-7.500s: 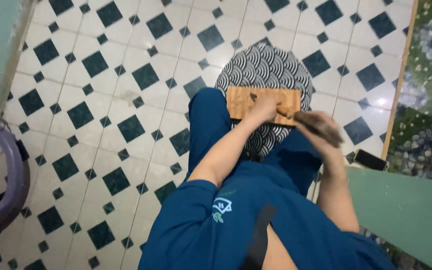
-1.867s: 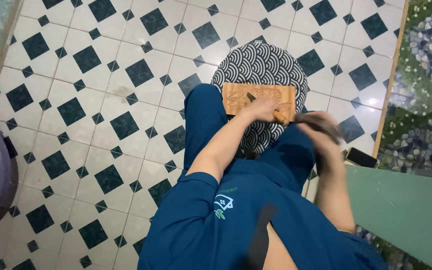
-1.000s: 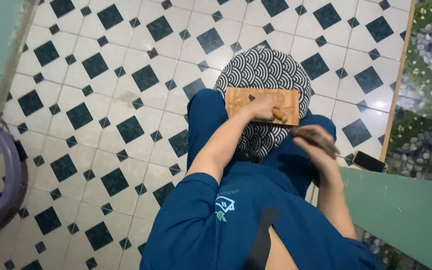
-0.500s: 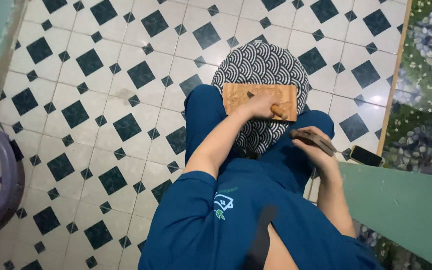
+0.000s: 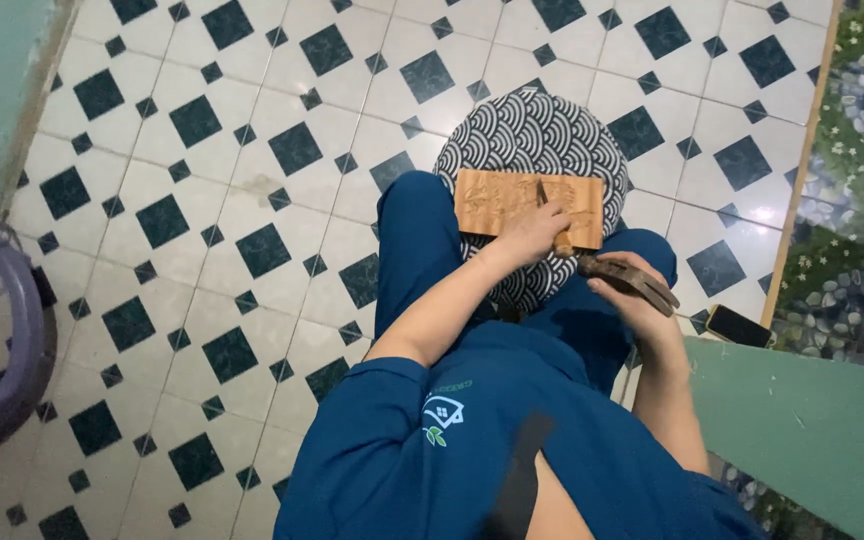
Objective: The person hand carves a wooden block using a small chisel-like tool while sitting on the floor.
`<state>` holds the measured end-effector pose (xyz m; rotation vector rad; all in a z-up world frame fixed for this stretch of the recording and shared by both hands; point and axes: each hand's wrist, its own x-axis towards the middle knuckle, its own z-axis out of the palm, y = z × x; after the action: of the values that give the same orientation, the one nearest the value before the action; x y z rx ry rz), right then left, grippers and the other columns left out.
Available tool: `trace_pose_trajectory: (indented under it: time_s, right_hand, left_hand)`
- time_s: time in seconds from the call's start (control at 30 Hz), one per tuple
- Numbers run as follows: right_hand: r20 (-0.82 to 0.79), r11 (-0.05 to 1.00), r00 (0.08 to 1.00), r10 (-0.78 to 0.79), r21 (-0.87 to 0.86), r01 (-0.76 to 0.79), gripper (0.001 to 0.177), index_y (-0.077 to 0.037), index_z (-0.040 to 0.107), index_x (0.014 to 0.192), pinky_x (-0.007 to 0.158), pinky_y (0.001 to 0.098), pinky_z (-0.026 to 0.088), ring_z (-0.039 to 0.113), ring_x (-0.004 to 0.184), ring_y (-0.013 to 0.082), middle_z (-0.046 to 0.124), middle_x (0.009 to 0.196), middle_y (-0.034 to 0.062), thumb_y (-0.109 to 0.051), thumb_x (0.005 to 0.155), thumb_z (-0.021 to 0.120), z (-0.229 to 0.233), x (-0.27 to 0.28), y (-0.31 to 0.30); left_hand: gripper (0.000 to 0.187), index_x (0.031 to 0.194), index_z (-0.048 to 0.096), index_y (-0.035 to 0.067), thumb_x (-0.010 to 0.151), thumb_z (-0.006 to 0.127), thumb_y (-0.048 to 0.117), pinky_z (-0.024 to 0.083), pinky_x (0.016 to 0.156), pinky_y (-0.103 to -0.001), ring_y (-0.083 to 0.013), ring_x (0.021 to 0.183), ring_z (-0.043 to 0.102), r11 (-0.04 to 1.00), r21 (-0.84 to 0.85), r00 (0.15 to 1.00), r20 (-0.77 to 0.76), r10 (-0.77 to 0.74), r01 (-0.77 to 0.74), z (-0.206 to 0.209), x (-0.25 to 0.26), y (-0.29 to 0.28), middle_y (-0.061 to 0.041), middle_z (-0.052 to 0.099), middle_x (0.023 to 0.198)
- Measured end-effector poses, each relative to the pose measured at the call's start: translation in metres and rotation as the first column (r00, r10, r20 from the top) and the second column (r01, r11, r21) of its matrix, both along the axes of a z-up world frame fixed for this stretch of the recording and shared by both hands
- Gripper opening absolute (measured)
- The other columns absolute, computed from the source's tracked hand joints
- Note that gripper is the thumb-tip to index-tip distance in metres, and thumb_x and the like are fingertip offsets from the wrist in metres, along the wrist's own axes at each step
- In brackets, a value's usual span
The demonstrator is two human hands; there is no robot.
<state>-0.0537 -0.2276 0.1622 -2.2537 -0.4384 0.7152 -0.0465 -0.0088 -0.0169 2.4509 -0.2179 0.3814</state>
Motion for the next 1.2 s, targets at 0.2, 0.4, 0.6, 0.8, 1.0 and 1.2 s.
trace_pose_trajectory:
  time_s: [0.2, 0.4, 0.6, 0.8, 1.0, 1.2]
  right_hand:
    - [0.029, 0.999, 0.999, 0.025, -0.048, -0.024, 0.052, -0.011, 0.064, 0.132, 0.094, 0.0535, 0.056, 0.065, 0.119, 0.0443, 0.068, 0.126, 0.0221, -0.032, 0.09, 0.085, -0.001, -0.006, 0.029]
    - [-0.054, 0.942, 0.994, 0.097, -0.318, -0.109, 0.049, 0.0, 0.056, 0.142, 0.105, 0.0444, 0.053, 0.065, 0.121, 0.0418, 0.063, 0.134, 0.0274, -0.032, 0.105, 0.058, 0.119, -0.028, 0.065]
    - [0.171, 0.984, 0.984, -0.059, -0.158, 0.086, 0.046, -0.009, 0.072, 0.126, 0.096, 0.0481, 0.055, 0.066, 0.118, 0.0388, 0.07, 0.126, 0.0191, -0.043, 0.096, 0.08, 0.031, -0.019, 0.044]
    - [0.281, 0.997, 0.956, -0.083, 0.019, 0.081, 0.051, -0.016, 0.066, 0.131, 0.085, 0.0383, 0.06, 0.069, 0.107, 0.0345, 0.067, 0.113, 0.0132, -0.044, 0.092, 0.085, -0.056, 0.005, 0.007]
    - [0.544, 0.904, 0.818, -0.187, 0.422, -0.074, 0.049, -0.003, 0.062, 0.132, 0.076, 0.0376, 0.057, 0.071, 0.095, 0.035, 0.066, 0.103, 0.0164, -0.016, 0.093, 0.09, 0.004, 0.019, 0.017]
    - [0.383, 0.898, 0.91, -0.16, 0.439, -0.027, 0.032, 0.001, 0.058, 0.116, 0.071, 0.0251, 0.059, 0.067, 0.08, 0.0181, 0.067, 0.102, 0.0131, -0.001, 0.095, 0.083, -0.009, 0.064, 0.075]
  left_hand:
    - [0.017, 0.088, 0.058, 0.02, 0.072, 0.063, 0.024, 0.05, 0.073, -0.044, -0.0342, 0.079, 0.061, 0.985, 0.029, 0.971, 0.18, 0.16, -0.168, 0.02, -0.021, -0.007, -0.004, 0.053, 0.088]
    - [0.02, 0.088, 0.057, 0.023, 0.068, 0.062, 0.02, 0.047, 0.066, -0.04, -0.0283, 0.073, 0.056, 0.948, 0.109, 0.922, 0.288, 0.257, -0.298, 0.03, -0.019, -0.01, -0.002, 0.051, 0.082]
    - [0.026, 0.098, 0.068, 0.019, 0.074, 0.064, 0.009, 0.056, 0.074, -0.04, -0.0355, 0.087, 0.069, 0.963, -0.113, 0.969, -0.008, 0.245, -0.245, 0.012, -0.014, 0.0, -0.005, 0.064, 0.093]
    - [0.022, 0.092, 0.064, 0.02, 0.072, 0.074, 0.017, 0.057, 0.081, -0.04, -0.0295, 0.095, 0.071, 0.953, -0.146, 0.962, -0.105, 0.251, -0.264, 0.004, 0.0, 0.004, -0.002, 0.066, 0.094]
    - [0.014, 0.085, 0.065, 0.017, 0.072, 0.07, 0.014, 0.058, 0.079, -0.046, -0.036, 0.09, 0.071, 0.948, -0.184, 0.949, -0.226, 0.218, -0.261, 0.056, 0.025, 0.019, -0.008, 0.068, 0.082]
    - [0.011, 0.087, 0.072, 0.016, 0.08, 0.065, 0.011, 0.056, 0.081, -0.045, -0.0356, 0.092, 0.073, 0.963, -0.194, 0.907, -0.412, 0.092, -0.185, 0.055, 0.044, 0.048, -0.011, 0.072, 0.083]
